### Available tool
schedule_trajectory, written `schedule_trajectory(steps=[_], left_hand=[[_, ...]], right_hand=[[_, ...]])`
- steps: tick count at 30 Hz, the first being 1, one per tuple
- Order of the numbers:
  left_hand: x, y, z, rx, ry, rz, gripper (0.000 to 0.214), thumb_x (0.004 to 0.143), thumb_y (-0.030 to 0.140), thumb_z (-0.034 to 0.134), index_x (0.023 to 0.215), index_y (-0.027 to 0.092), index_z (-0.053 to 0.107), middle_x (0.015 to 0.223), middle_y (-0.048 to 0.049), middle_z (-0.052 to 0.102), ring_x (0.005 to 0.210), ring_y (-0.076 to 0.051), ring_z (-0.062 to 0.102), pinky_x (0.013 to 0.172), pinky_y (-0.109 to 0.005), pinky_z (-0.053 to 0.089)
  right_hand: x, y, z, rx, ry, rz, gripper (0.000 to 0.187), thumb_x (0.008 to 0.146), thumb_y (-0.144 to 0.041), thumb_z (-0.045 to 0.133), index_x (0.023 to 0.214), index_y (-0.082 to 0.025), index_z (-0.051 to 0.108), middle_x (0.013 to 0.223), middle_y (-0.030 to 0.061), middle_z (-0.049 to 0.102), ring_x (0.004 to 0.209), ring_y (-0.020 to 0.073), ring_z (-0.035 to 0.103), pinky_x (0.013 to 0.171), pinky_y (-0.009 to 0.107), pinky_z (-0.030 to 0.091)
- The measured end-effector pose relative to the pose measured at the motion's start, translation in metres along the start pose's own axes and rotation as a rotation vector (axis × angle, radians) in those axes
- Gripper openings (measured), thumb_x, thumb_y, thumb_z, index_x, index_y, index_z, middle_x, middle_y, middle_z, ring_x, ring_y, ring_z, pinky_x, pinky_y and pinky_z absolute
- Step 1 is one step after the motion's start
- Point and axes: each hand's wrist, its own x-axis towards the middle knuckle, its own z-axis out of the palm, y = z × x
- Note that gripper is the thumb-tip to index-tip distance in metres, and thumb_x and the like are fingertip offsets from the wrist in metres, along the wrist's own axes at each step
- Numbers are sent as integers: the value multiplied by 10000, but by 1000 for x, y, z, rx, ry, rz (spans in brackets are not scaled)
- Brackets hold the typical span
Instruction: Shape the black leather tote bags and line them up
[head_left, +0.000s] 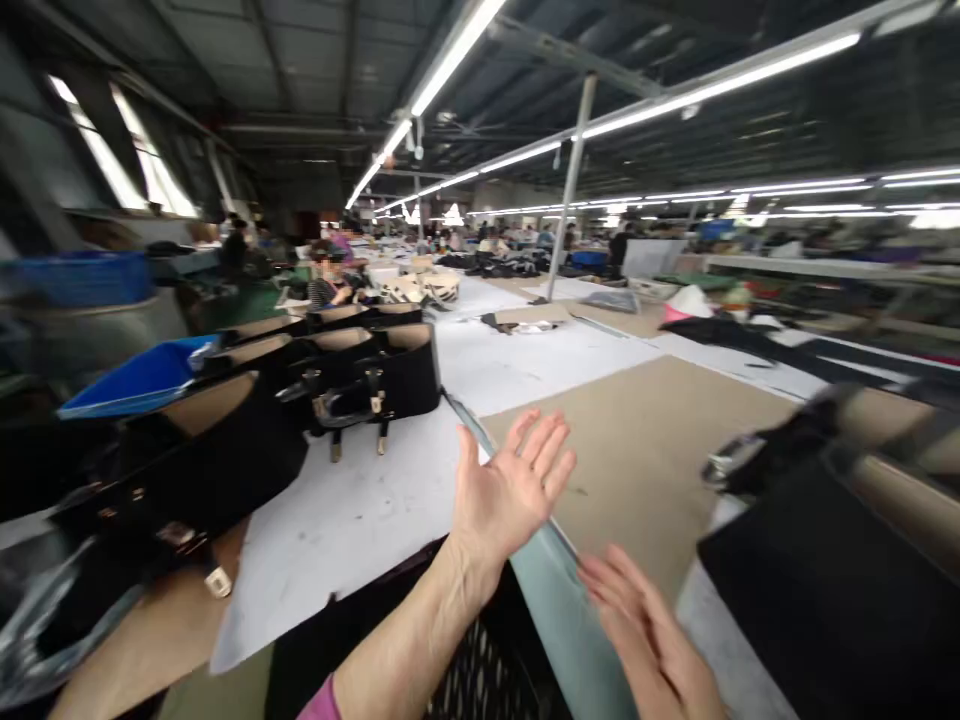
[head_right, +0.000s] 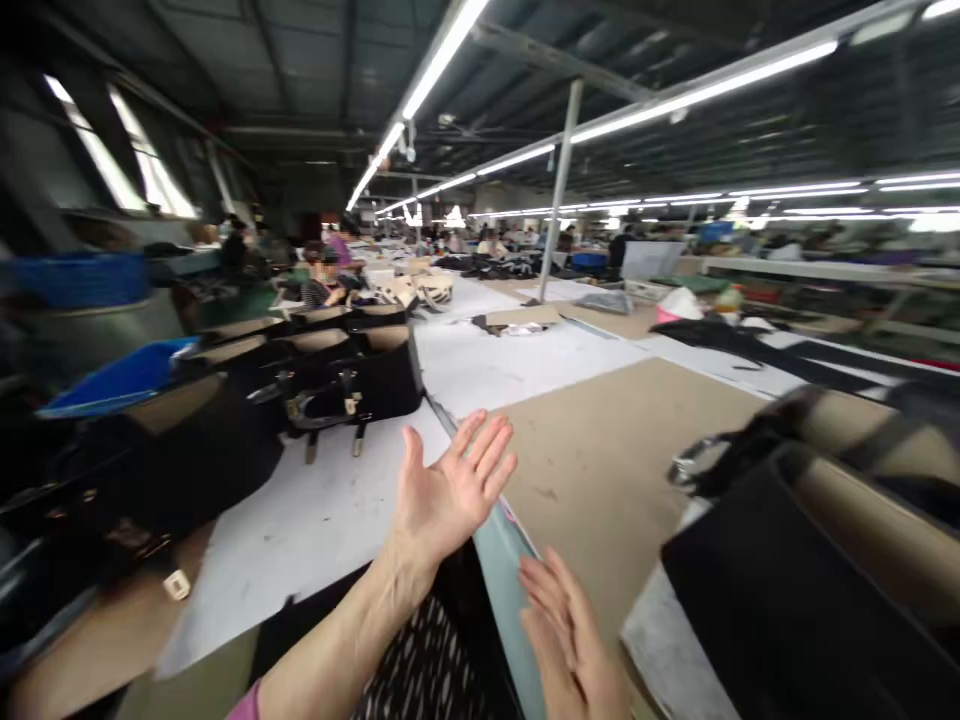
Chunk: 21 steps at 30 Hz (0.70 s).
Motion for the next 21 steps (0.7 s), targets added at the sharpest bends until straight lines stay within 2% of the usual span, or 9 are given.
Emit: schedule_trajectory(steps=[3,6,8,11,13,16,18,21], left_hand=[[15,-33,-2,-5,-20,-80,675,769,665,246,1096,148,531,1334,-109,367,1271,-234,253,1028,-405,235],[14,-63,-5,24,-51,-133,718,765,676,215,1111,128,525,1311,-134,394,1258,-250,277,1037,-404,226],[9,-80,-7,49,-70,-156,733,773,666,202,1130,108,516,1289,-152,415,1251,-256,289,1047,-390,216],[-3,-99,-11,73,-61,-185,685,800,622,225,1193,120,476,1307,-139,395,1264,-245,262,1062,-378,195],[-10,-108,-15,76,-41,-228,649,808,598,263,1220,135,458,1333,-122,364,1277,-240,232,1069,-376,184],[-17,-119,-18,63,-52,-320,615,817,569,294,1232,143,452,1363,-106,319,1292,-243,189,1077,-379,165],[-20,-125,-19,56,-83,-372,586,824,547,304,1242,159,441,1372,-93,306,1299,-241,165,1080,-388,147],[-21,-132,-20,54,-95,-401,587,810,545,347,1263,177,415,1373,-85,306,1307,-238,133,1085,-392,120]], right_hand=[[19,-18,5,278,48,30,629,767,-462,495,1305,-190,315,1213,96,513,1107,238,473,931,383,402],[29,-23,13,278,203,-2,623,768,-453,499,1314,-210,323,1314,69,406,1196,226,372,979,375,332],[35,-18,13,241,314,-10,591,790,-473,450,1293,-176,364,1316,90,400,1206,224,356,993,372,299],[45,-9,-1,248,378,-34,504,826,-489,369,1177,-149,489,1181,106,533,1109,210,463,937,331,351],[53,-6,-17,250,403,-75,426,841,-483,340,1012,-163,564,989,81,620,947,191,552,822,290,419],[61,-4,-41,211,478,-98,376,856,-474,311,781,-185,540,704,15,588,699,151,557,650,251,439],[60,-3,-49,197,525,-103,356,859,-465,308,759,-194,515,674,-6,553,676,137,540,643,242,434],[49,3,-48,229,590,-116,333,871,-438,289,860,-206,528,808,9,587,804,140,552,755,255,432]])
